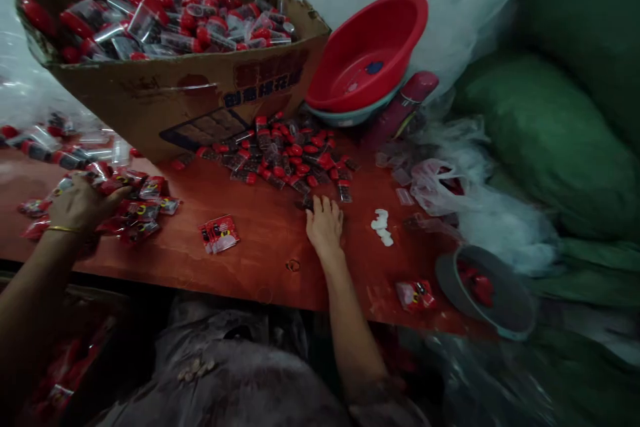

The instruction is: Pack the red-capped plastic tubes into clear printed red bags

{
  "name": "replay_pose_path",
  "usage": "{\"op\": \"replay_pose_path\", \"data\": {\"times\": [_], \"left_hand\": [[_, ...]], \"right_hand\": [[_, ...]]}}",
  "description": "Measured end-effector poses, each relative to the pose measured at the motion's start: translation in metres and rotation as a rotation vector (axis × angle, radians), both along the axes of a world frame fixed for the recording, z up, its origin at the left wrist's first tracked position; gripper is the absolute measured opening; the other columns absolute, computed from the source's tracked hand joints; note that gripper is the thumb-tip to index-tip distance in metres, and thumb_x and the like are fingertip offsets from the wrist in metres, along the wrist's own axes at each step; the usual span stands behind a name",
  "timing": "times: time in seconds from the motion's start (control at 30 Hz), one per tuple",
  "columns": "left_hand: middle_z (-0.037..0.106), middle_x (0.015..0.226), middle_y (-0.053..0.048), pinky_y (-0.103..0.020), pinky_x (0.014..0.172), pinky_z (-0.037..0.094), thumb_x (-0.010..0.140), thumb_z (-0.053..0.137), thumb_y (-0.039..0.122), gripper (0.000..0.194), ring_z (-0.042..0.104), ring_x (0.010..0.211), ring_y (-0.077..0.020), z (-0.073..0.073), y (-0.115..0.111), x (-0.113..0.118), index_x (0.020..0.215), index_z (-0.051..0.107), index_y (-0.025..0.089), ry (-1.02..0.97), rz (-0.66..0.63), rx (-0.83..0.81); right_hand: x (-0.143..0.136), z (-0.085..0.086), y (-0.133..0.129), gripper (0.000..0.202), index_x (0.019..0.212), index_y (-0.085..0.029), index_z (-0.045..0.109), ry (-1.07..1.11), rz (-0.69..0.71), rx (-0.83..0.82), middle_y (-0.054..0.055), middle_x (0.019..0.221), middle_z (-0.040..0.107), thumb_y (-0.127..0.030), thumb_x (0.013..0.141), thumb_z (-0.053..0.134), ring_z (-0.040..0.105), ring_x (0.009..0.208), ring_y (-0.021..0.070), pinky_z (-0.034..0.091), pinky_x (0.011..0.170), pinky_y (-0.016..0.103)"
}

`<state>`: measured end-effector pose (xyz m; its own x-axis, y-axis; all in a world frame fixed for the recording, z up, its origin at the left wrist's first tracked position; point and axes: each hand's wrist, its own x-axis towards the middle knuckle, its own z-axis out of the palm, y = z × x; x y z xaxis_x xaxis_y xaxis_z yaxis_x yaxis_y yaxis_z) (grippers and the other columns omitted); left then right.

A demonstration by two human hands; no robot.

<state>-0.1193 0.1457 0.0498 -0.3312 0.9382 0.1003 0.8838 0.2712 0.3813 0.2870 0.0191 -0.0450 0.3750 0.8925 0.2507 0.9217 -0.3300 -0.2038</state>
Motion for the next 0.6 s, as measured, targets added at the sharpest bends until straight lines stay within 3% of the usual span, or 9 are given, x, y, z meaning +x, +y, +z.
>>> {"op": "replay_pose_path", "data": {"times": [0.07, 0.1, 0.17, 0.23, 0.3, 0.37, 0.43, 0.6], "left_hand": [[0.062, 0.094, -0.016, -0.042, 0.077, 0.041, 0.069, 0.061, 0.061, 0.069, 0.055, 0.092, -0.0340, -0.001, -0.016, 0.019, 0.110, 0.051, 0.006, 0.198, -0.022, 0.139], [0.061, 0.101, -0.019, -0.043, 0.078, 0.042, 0.075, 0.054, 0.061, 0.064, 0.055, 0.094, -0.0340, -0.004, -0.027, 0.032, 0.110, 0.053, 0.007, 0.230, -0.081, 0.189], [0.062, 0.103, -0.018, -0.041, 0.081, 0.043, 0.086, 0.041, 0.052, 0.048, 0.057, 0.095, -0.0304, -0.018, -0.050, 0.061, 0.104, 0.059, 0.012, 0.225, -0.361, 0.228], [0.063, 0.111, -0.015, -0.040, 0.091, 0.041, 0.088, 0.042, 0.043, 0.037, 0.056, 0.105, -0.0274, -0.041, -0.069, 0.089, 0.103, 0.064, 0.017, 0.149, -0.676, 0.173], [0.055, 0.128, -0.014, -0.046, 0.100, 0.035, 0.085, 0.050, 0.040, 0.033, 0.046, 0.122, -0.0303, -0.065, -0.083, 0.109, 0.109, 0.065, 0.023, 0.113, -0.809, 0.133], [0.050, 0.135, -0.012, -0.050, 0.102, 0.031, 0.083, 0.054, 0.039, 0.034, 0.039, 0.129, -0.0325, -0.084, -0.090, 0.119, 0.113, 0.064, 0.027, 0.087, -0.831, 0.090], [0.051, 0.135, -0.011, -0.053, 0.102, 0.030, 0.083, 0.054, 0.039, 0.032, 0.036, 0.130, -0.0347, -0.093, -0.092, 0.122, 0.112, 0.066, 0.029, 0.080, -0.777, 0.062], [0.055, 0.132, -0.009, -0.055, 0.103, 0.026, 0.085, 0.052, 0.035, 0.027, 0.034, 0.131, -0.0363, -0.095, -0.090, 0.125, 0.103, 0.070, 0.031, 0.058, -0.641, 0.077]], "right_hand": [[-0.002, -0.005, 0.001, 0.043, 0.129, -0.011, 0.050, 0.001, 0.040, -0.109, 0.016, 0.135, 0.049, -0.020, 0.089, 0.039, 0.042, 0.123, 0.0336, 0.034, 0.100, 0.051], [-0.009, -0.007, 0.000, 0.043, 0.130, -0.012, 0.049, 0.008, 0.078, -0.132, 0.014, 0.136, 0.048, -0.019, 0.090, 0.036, 0.041, 0.125, 0.0328, 0.034, 0.101, 0.051], [-0.028, -0.013, -0.005, 0.043, 0.131, -0.015, 0.049, 0.022, 0.174, -0.134, 0.012, 0.139, 0.046, -0.017, 0.090, 0.034, 0.038, 0.128, 0.0310, 0.032, 0.104, 0.050], [-0.049, -0.017, -0.011, 0.043, 0.131, -0.015, 0.049, 0.033, 0.252, -0.104, 0.012, 0.141, 0.043, -0.018, 0.090, 0.036, 0.035, 0.131, 0.0303, 0.031, 0.105, 0.051], [-0.065, -0.020, -0.018, 0.043, 0.130, -0.013, 0.049, 0.042, 0.285, -0.047, 0.015, 0.142, 0.041, -0.022, 0.088, 0.040, 0.030, 0.134, 0.0309, 0.030, 0.105, 0.053], [-0.075, -0.021, -0.025, 0.043, 0.128, -0.010, 0.050, 0.059, 0.297, 0.025, 0.018, 0.141, 0.040, -0.026, 0.088, 0.044, 0.027, 0.135, 0.0314, 0.030, 0.105, 0.053], [-0.081, -0.022, -0.030, 0.041, 0.123, -0.010, 0.053, 0.086, 0.314, 0.101, 0.019, 0.138, 0.043, -0.029, 0.088, 0.044, 0.028, 0.135, 0.0307, 0.032, 0.104, 0.052], [-0.096, -0.017, -0.036, 0.031, 0.111, -0.014, 0.061, 0.131, 0.376, 0.245, 0.015, 0.131, 0.052, -0.028, 0.090, 0.043, 0.033, 0.133, 0.0273, 0.031, 0.105, 0.052]]}}
